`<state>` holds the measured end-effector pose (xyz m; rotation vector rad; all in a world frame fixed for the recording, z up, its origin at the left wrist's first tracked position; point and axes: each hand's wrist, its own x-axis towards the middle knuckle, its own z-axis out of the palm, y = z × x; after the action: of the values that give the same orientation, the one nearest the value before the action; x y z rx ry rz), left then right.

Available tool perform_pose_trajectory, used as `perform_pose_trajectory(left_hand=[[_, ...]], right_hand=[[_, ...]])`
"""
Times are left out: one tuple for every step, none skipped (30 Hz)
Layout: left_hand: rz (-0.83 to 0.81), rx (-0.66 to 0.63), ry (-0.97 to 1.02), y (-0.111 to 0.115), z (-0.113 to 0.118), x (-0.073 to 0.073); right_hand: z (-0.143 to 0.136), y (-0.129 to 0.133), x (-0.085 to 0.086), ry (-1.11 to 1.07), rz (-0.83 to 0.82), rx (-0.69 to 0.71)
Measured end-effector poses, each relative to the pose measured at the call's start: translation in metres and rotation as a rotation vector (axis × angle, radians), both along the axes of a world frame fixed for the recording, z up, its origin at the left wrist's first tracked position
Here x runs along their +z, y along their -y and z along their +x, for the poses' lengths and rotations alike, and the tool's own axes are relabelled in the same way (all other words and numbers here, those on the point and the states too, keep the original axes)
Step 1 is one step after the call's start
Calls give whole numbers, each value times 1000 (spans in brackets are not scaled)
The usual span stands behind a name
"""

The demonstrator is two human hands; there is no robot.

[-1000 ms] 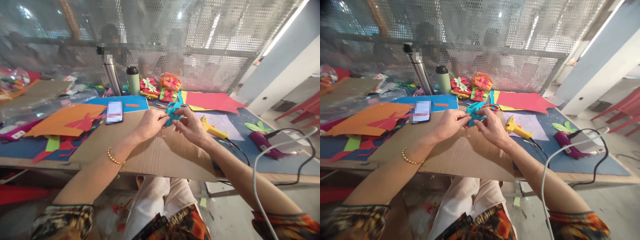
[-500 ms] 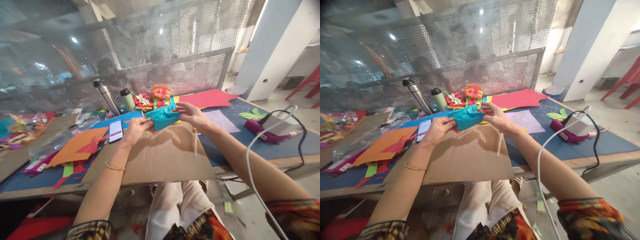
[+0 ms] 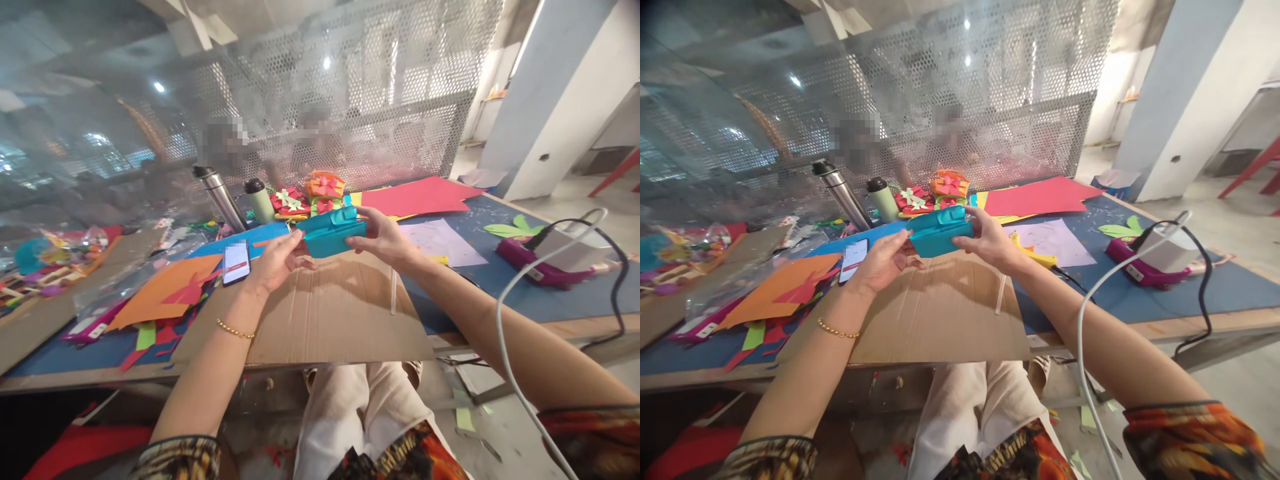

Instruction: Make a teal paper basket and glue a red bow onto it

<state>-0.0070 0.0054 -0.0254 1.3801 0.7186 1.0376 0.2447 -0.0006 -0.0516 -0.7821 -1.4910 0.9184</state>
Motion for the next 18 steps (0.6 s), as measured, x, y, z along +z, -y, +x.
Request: perform_pose_trajectory(left_hand=[[-11, 9, 17, 1, 2, -1], [-16, 25, 27, 1, 4, -3], [-13, 49, 32, 2, 6, -5], [-6, 78, 34, 2, 9, -6], [4, 106, 36, 3, 12, -8], [19, 128, 36, 3, 15, -10], [37, 138, 33, 3, 17, -11], [60, 140, 27, 3, 18, -13], [86, 138, 14, 3, 19, -13], [117, 140, -5, 3, 20, -14], [150, 149, -30, 3, 20, -14], [187, 164, -58, 3, 20, -14], [226, 186, -86, 2, 19, -15], [267, 213, -111, 2, 19, -16], [309, 239, -129, 1, 19, -17], [350, 264, -140, 0, 19, -18], [387, 285, -146, -1, 19, -20], [418, 303, -149, -3, 19, -23]], right_hand=[[-1, 0, 0, -5, -7, -9], [-2, 1, 0, -6, -14, -20], [-3, 1, -1, -3, -18, -32], [-4, 1, -1, 3, -20, -41], [-4, 0, -2, 12, -21, -46], [-5, 0, -3, 22, -22, -50], [-5, 0, -4, 31, -25, -51], [-5, 0, -4, 36, -29, -52], [-5, 1, -4, 38, -34, -53], [-5, 1, -4, 37, -38, -52], [-5, 1, -4, 34, -39, -51], [-4, 2, -4, 30, -34, -47], [-4, 2, -4, 26, -24, -40], [-4, 2, -4, 25, -11, -32], [-3, 2, -4, 27, 5, -21], [-3, 2, -5, 33, 20, -8], [-4, 2, -6, 43, 31, 4], [-4, 2, -7, 56, 40, 12]])
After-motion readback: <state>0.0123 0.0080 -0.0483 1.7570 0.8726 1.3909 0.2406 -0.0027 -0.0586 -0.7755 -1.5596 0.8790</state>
